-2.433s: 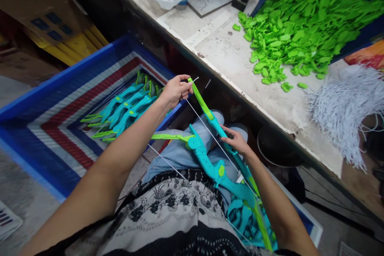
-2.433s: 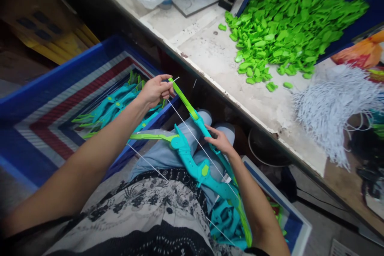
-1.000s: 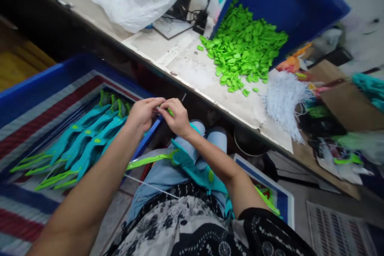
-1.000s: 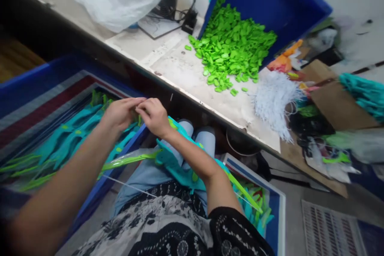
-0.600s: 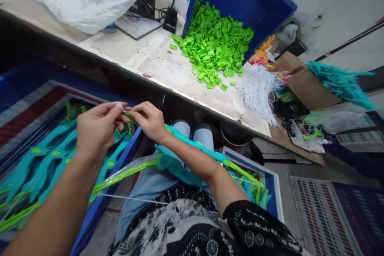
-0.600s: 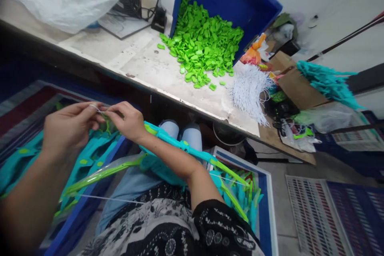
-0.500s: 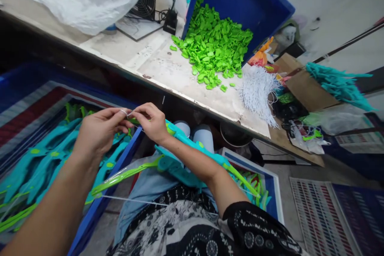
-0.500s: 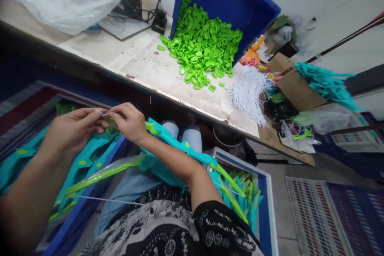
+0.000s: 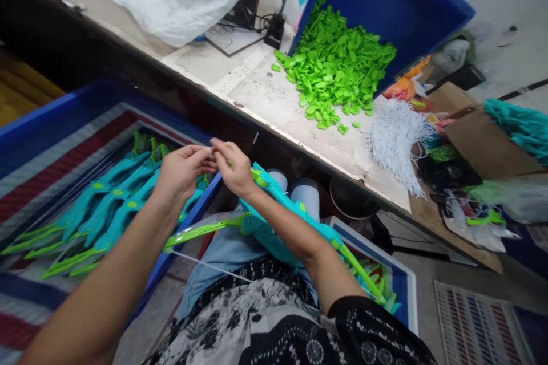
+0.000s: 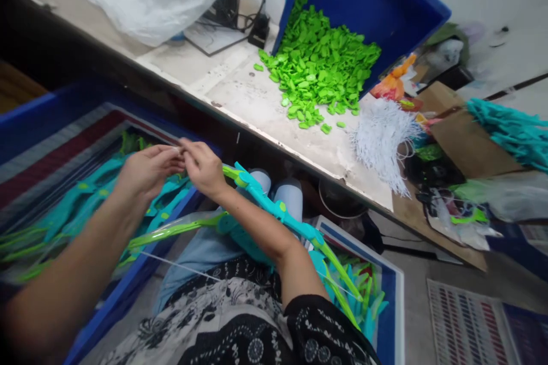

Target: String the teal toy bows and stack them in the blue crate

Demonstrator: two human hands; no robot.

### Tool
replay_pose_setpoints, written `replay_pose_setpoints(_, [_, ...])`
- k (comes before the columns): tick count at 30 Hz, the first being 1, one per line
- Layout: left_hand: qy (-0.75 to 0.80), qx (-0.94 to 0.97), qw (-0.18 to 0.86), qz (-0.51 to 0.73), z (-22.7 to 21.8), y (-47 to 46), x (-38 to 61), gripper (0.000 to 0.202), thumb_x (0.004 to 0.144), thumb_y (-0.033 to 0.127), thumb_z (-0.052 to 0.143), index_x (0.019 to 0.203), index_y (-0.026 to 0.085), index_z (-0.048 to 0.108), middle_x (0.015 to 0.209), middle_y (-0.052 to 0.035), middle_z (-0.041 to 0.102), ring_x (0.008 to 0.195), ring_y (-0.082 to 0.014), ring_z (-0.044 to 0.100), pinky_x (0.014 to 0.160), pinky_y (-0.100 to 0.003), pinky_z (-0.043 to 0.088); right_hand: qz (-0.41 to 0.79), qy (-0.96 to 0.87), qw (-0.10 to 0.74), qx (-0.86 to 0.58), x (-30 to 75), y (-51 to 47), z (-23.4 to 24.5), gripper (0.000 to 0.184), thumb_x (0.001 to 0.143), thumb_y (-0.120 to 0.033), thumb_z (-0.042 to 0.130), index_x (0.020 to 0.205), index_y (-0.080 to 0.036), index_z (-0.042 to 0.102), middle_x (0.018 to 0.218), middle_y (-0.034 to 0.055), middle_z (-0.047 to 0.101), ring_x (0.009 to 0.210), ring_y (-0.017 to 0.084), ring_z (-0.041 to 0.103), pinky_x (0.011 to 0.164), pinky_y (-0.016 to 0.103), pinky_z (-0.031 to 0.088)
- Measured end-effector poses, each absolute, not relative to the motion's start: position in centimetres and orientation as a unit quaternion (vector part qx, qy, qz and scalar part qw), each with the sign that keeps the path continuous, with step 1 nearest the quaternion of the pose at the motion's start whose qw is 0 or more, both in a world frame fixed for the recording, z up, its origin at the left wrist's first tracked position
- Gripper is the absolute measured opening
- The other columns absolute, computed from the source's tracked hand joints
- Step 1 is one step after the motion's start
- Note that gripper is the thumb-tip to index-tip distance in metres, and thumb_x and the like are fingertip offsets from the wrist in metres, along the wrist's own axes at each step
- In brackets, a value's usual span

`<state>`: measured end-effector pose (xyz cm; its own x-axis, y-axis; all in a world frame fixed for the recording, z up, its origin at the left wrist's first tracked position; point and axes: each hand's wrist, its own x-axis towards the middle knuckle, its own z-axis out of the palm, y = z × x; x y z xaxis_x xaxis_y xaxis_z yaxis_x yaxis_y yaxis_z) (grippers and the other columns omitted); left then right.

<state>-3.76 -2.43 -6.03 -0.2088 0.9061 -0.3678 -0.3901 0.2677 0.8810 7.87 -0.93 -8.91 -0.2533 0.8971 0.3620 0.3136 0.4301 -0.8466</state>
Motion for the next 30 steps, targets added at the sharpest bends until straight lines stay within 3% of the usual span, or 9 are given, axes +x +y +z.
replay_pose_setpoints(4, [0.509,0.177,0.605,0.586,-6.5,-2.1,-3.4,0.008,0.057,0.014,0.063,0.057,0.014,0.056,0.055,0.0006,0.059,0.052,-0.0107,0.057,0.053,-0.023,0.051,0.321,-0.732,0.454,-0.393,8.3,-0.7,-9.0,0.022,0.090,-0.034,0.053,0.101,-0.024,0.068,0.100,0.0055,0.062,0.094,0.015,0.059,0.088,0.028,0.049])
replay_pose_setpoints(8, [0.479,0.156,0.645,0.575,-6.2,-2.3,-4.0,0.003,0.057,0.013,0.061,0.057,0.012,0.058,0.061,-0.0029,0.062,0.061,-0.0129,0.061,0.065,-0.028,0.054,0.308,-0.761,0.433,-0.373,8.8,0.3,-8.7,0.021,0.090,-0.032,0.052,0.090,-0.021,0.069,0.093,0.0059,0.063,0.087,0.015,0.060,0.082,0.029,0.049])
replay_pose_setpoints(11, [0.484,0.213,0.644,0.552,-6.1,-2.6,-4.3,0.010,0.054,0.013,0.068,0.063,0.011,0.064,0.065,-0.0039,0.065,0.064,-0.0136,0.063,0.069,-0.029,0.054,0.281,-0.788,0.404,-0.370,9.1,0.6,-8.4,0.020,0.091,-0.030,0.050,0.087,-0.020,0.067,0.091,0.0055,0.064,0.086,0.014,0.060,0.080,0.028,0.049])
replay_pose_setpoints(16, [0.523,0.295,0.595,0.534,-6.5,-2.9,-4.1,0.018,0.056,0.021,0.075,0.070,0.012,0.068,0.063,-0.0022,0.065,0.054,-0.0103,0.058,0.057,-0.023,0.050,0.242,-0.800,0.393,-0.384,9.4,0.4,-8.2,0.019,0.091,-0.027,0.048,0.081,-0.019,0.062,0.084,0.0041,0.063,0.081,0.013,0.059,0.078,0.025,0.047])
replay_pose_setpoints(24, [0.565,0.427,0.543,0.451,-7.2,-3.1,-5.2,0.016,0.063,0.026,0.071,0.073,0.014,0.072,0.055,-0.0018,0.063,0.048,-0.0113,0.055,0.048,-0.021,0.042,0.334,-0.749,0.390,-0.418,9.9,0.4,-8.7,0.018,0.086,-0.029,0.053,0.077,-0.018,0.063,0.078,0.0016,0.064,0.072,0.012,0.058,0.070,0.024,0.046])
replay_pose_setpoints(30, [0.602,0.466,0.464,0.453,-6.9,-3.7,-4.6,0.017,0.067,0.032,0.067,0.070,0.017,0.075,0.063,-0.0005,0.068,0.056,-0.0118,0.056,0.054,-0.020,0.040,0.381,-0.721,0.379,-0.437,10.5,-0.1,-9.1,0.019,0.085,-0.032,0.052,0.080,-0.017,0.062,0.078,0.0011,0.063,0.073,0.012,0.058,0.070,0.023,0.046])
